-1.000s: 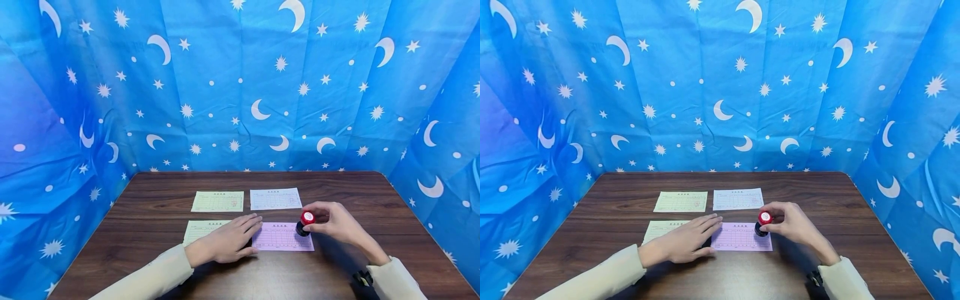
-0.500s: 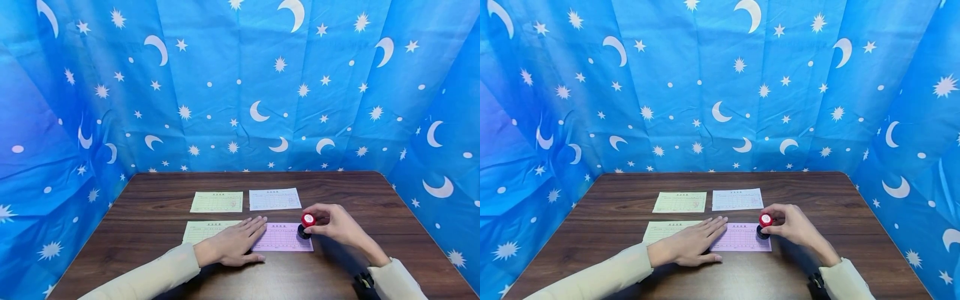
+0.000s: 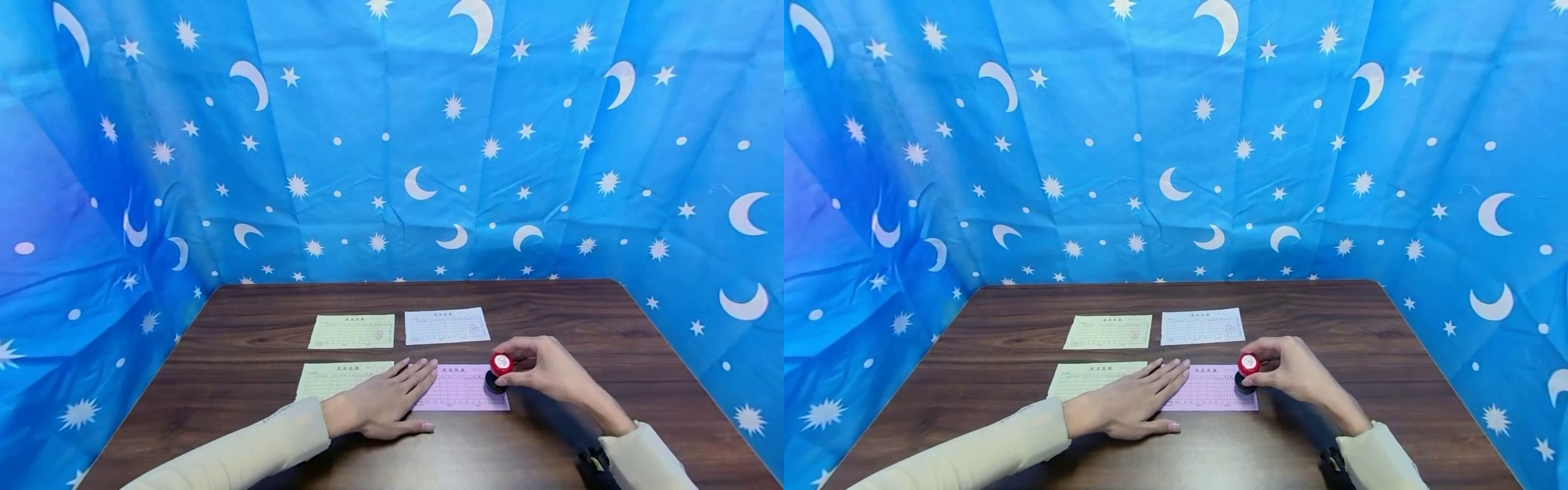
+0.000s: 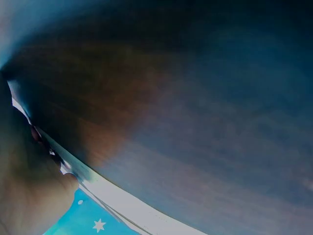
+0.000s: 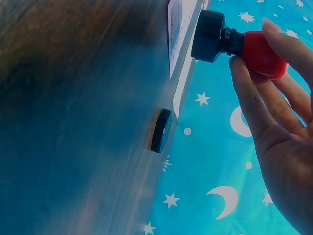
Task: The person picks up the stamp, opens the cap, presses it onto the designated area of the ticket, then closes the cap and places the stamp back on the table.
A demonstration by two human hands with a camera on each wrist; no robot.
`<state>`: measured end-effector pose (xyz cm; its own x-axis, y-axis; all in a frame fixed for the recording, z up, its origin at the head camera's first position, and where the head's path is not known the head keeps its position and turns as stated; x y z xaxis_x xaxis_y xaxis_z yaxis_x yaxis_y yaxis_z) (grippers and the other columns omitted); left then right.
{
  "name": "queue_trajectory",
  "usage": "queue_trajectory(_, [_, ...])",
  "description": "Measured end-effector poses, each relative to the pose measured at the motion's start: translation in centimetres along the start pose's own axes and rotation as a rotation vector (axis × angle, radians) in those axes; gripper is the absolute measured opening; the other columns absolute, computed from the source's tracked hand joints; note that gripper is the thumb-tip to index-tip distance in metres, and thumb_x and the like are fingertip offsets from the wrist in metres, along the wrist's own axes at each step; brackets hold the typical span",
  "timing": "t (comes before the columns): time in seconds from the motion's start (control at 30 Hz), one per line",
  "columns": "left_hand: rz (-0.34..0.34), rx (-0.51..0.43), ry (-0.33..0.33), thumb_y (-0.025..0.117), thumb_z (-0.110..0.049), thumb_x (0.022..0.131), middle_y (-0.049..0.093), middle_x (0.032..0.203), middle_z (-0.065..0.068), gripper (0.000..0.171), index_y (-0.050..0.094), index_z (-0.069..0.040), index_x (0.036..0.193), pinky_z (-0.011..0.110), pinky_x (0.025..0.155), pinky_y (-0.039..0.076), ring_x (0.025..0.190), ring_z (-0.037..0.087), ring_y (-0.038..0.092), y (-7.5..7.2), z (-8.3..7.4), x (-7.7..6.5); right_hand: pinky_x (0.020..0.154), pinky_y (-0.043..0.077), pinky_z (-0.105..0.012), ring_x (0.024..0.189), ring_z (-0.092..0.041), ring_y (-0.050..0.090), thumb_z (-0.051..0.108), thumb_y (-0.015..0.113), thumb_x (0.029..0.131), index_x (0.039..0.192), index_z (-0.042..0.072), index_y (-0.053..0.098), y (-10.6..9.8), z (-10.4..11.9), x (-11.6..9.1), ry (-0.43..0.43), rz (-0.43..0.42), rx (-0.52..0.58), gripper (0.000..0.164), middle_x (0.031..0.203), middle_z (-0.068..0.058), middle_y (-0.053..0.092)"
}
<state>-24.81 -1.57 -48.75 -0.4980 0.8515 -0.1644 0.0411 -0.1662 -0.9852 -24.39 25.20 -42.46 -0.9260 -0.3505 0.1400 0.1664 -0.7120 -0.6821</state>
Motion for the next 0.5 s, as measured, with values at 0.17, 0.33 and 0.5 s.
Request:
queue_trajectory(0.17, [0.006, -0.013, -0.009, 0.019, -0.072, 0.106, 0.009, 0.179, 0.01, 0.09, 0.012, -0.008, 0.17, 0.046, 0.136, 0.019, 0.167, 0.026, 0.012, 0.33, 0.11, -0.16, 0.089, 0.066, -0.039, 0.098, -0.016, 0.074, 0.027, 0.091, 0.082, 0.116, 0.016, 0.078, 0.24, -0.13, 0.15, 0.012, 0.008, -0.005, 0.038, 0.11, -0.003, 0.08])
queue_trajectory(0.33, [-0.007, 0.008, -0.006, 0.019, -0.072, 0.106, 0.011, 0.179, 0.011, 0.09, 0.013, -0.008, 0.17, 0.046, 0.136, 0.02, 0.166, 0.026, 0.014, 0.25, 0.06, -0.1, 0.089, 0.066, -0.039, 0.098, -0.017, 0.074, 0.026, 0.091, 0.082, 0.115, 0.015, 0.078, 0.6, -0.2, 0.32, 0.026, 0.029, -0.001, 0.037, 0.11, -0.004, 0.08])
queue_trajectory(0.5, [-0.009, 0.017, -0.002, 0.02, -0.072, 0.107, 0.012, 0.179, 0.011, 0.09, 0.014, -0.008, 0.17, 0.046, 0.135, 0.021, 0.166, 0.026, 0.016, 0.12, -0.07, -0.06, 0.09, 0.066, -0.038, 0.099, -0.018, 0.075, 0.025, 0.091, 0.082, 0.115, 0.014, 0.078, 1.01, -0.16, 0.41, 0.033, 0.055, 0.008, 0.037, 0.11, -0.005, 0.08])
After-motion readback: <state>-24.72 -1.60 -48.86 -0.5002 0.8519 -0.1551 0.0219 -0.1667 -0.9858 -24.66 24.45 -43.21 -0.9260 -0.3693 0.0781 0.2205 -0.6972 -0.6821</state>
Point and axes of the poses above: each hand's wrist, its own x-axis towards the middle knuckle, its own y-axis out of the palm, z = x × y, the point moved 6 cm from there along x, towards the middle knuckle
